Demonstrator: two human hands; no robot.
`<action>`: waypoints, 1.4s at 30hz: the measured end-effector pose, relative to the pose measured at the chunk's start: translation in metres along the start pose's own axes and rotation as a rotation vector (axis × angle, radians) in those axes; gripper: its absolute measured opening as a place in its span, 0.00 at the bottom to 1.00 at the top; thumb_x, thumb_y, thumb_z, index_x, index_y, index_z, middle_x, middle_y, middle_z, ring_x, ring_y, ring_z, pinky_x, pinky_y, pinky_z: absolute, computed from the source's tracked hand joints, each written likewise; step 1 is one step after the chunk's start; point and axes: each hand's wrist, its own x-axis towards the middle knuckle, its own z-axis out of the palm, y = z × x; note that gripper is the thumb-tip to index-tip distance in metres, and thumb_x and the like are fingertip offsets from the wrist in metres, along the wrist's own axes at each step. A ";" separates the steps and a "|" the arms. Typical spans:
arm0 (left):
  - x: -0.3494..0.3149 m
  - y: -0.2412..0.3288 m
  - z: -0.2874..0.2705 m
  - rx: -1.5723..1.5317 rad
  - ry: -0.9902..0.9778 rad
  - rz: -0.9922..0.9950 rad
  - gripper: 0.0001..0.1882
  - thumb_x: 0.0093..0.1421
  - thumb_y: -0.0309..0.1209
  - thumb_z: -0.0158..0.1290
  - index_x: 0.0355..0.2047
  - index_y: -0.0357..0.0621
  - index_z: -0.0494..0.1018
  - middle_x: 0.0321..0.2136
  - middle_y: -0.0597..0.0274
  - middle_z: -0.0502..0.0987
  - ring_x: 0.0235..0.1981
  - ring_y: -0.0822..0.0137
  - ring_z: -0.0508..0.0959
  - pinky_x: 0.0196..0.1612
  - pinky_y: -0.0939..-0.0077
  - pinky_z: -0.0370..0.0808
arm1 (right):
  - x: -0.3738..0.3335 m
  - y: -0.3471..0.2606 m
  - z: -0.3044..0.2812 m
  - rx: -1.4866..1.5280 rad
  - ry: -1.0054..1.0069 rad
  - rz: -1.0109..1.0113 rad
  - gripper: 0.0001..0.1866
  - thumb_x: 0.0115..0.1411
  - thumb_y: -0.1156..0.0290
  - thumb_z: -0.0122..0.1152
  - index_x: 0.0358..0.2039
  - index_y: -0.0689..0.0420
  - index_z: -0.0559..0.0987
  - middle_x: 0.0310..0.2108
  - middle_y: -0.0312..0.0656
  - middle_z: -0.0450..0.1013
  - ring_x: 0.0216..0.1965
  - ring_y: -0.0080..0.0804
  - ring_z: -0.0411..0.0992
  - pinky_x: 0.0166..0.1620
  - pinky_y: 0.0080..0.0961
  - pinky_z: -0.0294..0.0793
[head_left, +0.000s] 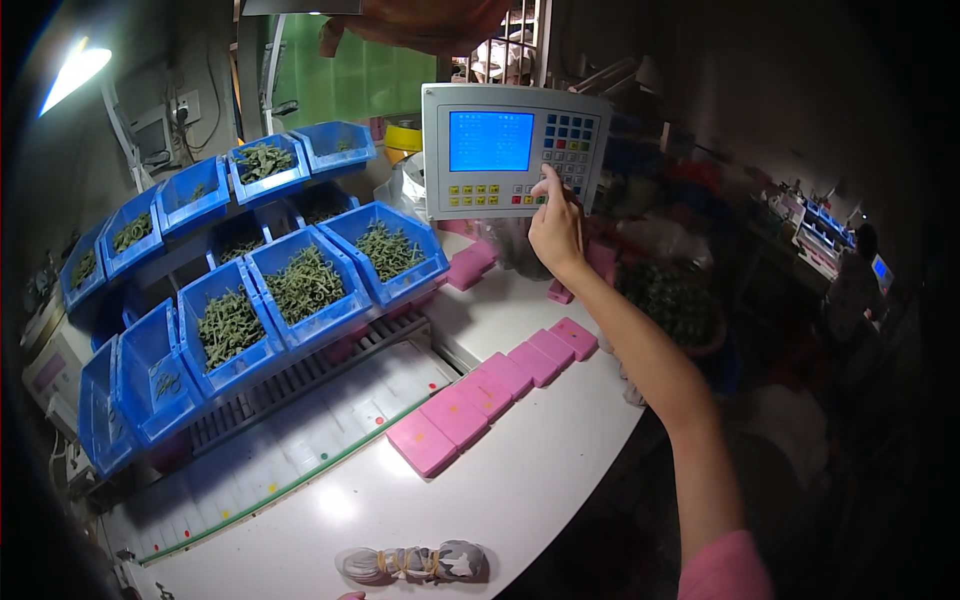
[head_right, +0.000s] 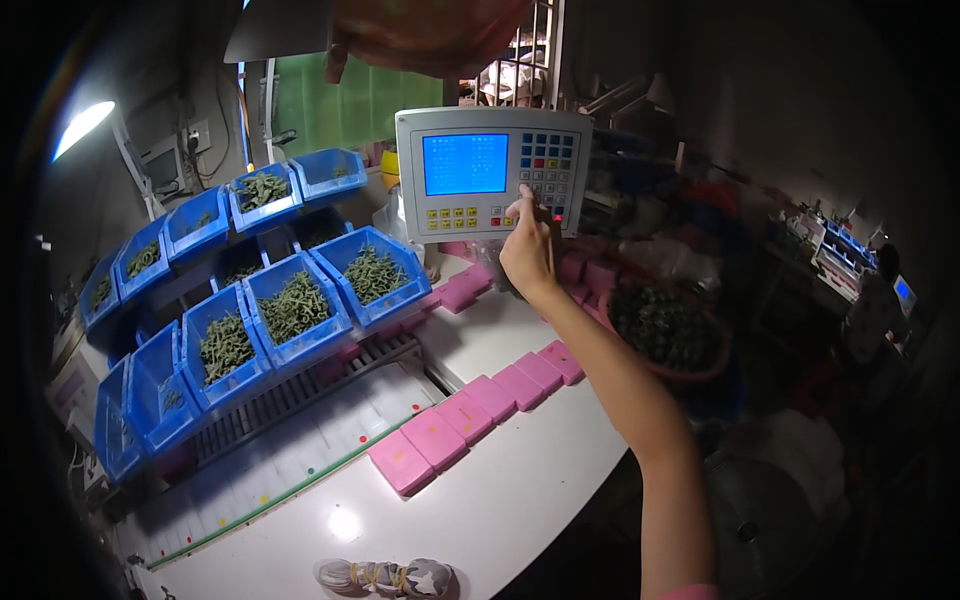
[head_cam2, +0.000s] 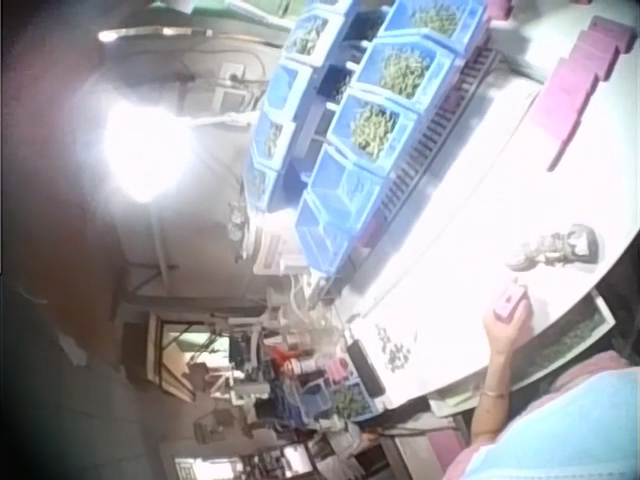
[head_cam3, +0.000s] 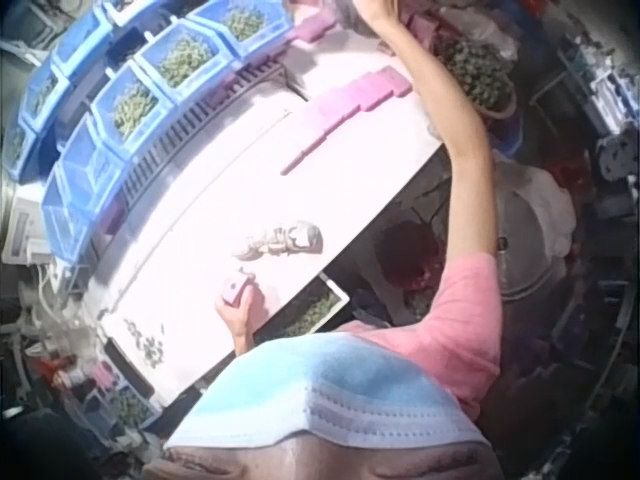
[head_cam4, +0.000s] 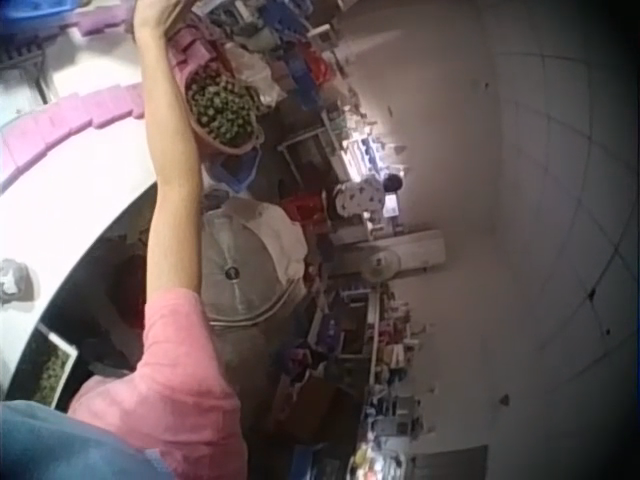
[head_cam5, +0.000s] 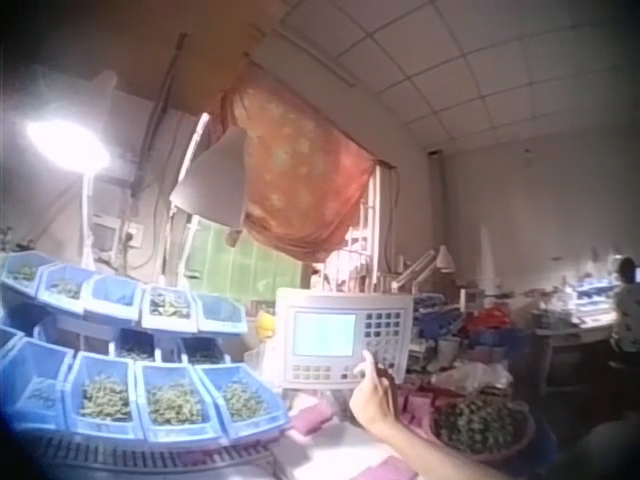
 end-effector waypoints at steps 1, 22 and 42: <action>-0.001 0.002 0.000 0.001 -0.002 0.000 0.19 0.49 0.23 0.59 0.43 0.32 0.72 0.34 0.55 0.78 0.35 0.68 0.77 0.41 0.74 0.74 | -0.001 0.000 -0.001 0.021 -0.017 0.002 0.29 0.48 0.88 0.44 0.54 0.63 0.62 0.34 0.44 0.71 0.38 0.47 0.71 0.44 0.35 0.69; 0.002 0.001 -0.008 -0.974 0.180 -0.170 0.35 0.56 0.54 0.49 0.55 0.42 0.60 0.34 0.55 0.74 0.32 0.58 0.76 0.37 0.59 0.76 | -0.045 -0.007 0.006 -0.066 -0.177 -0.045 0.19 0.46 0.85 0.45 0.42 0.63 0.69 0.50 0.45 0.68 0.49 0.43 0.67 0.48 0.40 0.62; 0.012 0.008 -0.021 -1.178 0.330 -0.244 0.37 0.58 0.59 0.44 0.54 0.39 0.61 0.30 0.54 0.73 0.27 0.59 0.75 0.23 0.67 0.75 | 0.000 0.097 0.000 0.740 -0.046 0.806 0.15 0.57 0.70 0.57 0.42 0.63 0.71 0.41 0.44 0.72 0.44 0.31 0.68 0.50 0.25 0.64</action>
